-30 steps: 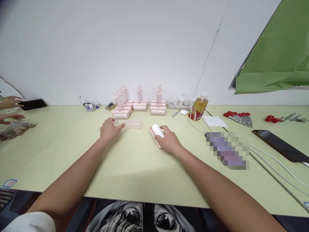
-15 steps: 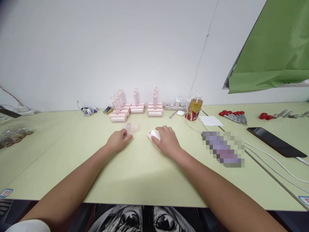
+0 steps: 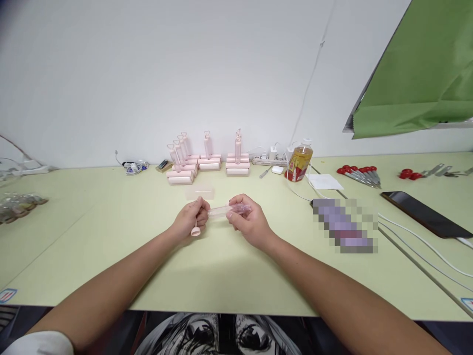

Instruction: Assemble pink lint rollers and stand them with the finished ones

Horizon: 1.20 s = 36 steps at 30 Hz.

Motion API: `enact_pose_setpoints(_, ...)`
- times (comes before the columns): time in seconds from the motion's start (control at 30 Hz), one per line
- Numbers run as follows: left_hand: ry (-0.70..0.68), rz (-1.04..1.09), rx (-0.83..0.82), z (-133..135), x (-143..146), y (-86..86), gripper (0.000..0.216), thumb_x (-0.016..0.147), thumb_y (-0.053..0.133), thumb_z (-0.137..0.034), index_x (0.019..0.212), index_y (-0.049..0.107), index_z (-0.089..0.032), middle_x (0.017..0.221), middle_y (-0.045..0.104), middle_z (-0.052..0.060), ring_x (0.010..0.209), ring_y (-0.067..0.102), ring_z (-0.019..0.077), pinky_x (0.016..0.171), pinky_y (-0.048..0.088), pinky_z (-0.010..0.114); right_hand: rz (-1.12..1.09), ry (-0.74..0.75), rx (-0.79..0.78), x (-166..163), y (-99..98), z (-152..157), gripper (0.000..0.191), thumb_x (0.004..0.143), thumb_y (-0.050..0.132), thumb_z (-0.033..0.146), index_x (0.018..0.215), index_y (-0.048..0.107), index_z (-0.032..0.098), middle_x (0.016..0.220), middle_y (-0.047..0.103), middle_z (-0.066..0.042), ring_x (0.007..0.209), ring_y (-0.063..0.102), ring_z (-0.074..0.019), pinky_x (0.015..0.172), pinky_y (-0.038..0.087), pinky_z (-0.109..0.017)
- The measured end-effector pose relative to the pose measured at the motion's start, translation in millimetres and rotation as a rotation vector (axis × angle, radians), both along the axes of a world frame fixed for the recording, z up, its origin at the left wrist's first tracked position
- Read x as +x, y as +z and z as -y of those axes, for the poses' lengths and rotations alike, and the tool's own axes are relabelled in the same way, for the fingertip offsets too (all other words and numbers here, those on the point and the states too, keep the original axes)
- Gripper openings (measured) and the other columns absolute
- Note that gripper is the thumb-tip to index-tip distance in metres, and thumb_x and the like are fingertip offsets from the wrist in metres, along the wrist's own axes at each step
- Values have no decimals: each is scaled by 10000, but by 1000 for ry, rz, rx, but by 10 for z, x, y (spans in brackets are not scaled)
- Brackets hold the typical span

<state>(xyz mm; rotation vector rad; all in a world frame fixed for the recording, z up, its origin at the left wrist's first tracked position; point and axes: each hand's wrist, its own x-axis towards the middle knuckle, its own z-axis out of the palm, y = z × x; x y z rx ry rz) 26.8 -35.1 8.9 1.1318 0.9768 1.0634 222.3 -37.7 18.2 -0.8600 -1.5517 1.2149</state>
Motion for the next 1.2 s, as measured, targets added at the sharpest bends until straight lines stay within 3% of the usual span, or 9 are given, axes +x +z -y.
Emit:
enact_pose_setpoints(0.1,153,195,-89,-37,21,35,479,777,577,-652,706,442,-198,485,230,-103,395,200,52,374,170,175,48,48,51,-4,9,64,238,750,659,357,888,524,219,638,494,50,523,455,-108,501,385,-245)
enact_pose_setpoints(0.23,264,263,-71,-49,23,51,486,787,580,-645,691,435,-192,489,216,-101,395,234,49,368,191,169,198,74,197,-42,-10,143,189,761,656,314,889,553,220,711,507,27,607,468,-117,580,401,-258)
enact_pose_setpoints(0.53,337,244,-70,-45,48,21,473,827,524,-635,686,430,-193,506,227,-92,393,262,54,373,220,188,385,2,422,-106,-102,183,160,793,638,353,886,579,237,740,620,-11,643,552,-163,610,448,-289)
enact_pose_setpoints(0.67,324,234,-49,-55,33,20,420,820,571,-561,680,432,-190,514,257,-89,393,282,51,368,210,183,477,-29,555,-101,-125,161,159,833,601,373,910,604,234,854,684,-53,715,613,-187,658,465,-305)
enact_pose_setpoints(0.8,311,64,40,-70,-9,0,393,813,560,-548,682,453,-193,539,357,-72,390,359,68,366,265,203,742,-60,505,-51,-59,110,154,844,572,371,866,606,223,803,678,-47,694,605,-195,632,433,-302)
enact_pose_setpoints(0.9,262,-191,158,-54,-25,-36,407,840,495,-576,683,463,-202,498,362,-74,393,361,88,399,279,224,909,52,480,-32,-18,101,196,869,528,329,1002,619,218,846,682,-52,720,607,-203,629,414,-299)
enact_pose_setpoints(1.0,158,-454,287,-13,-22,-68,395,875,449,-548,702,501,-196,506,398,-59,464,392,111,468,298,240,965,196,511,-53,-29,129,338,907,478,307,1225,552,217,979,682,-81,841,624,-225,710,428,-316)
enact_pose_setpoints(1.2,122,-772,323,40,-20,-57,422,909,365,-469,609,465,-189,558,443,-27,568,424,141,544,293,271,1075,220,504,-122,-96,179,343,955,407,365,1200,564,185,1012,676,-101,899,628,-248,753,436,-340)
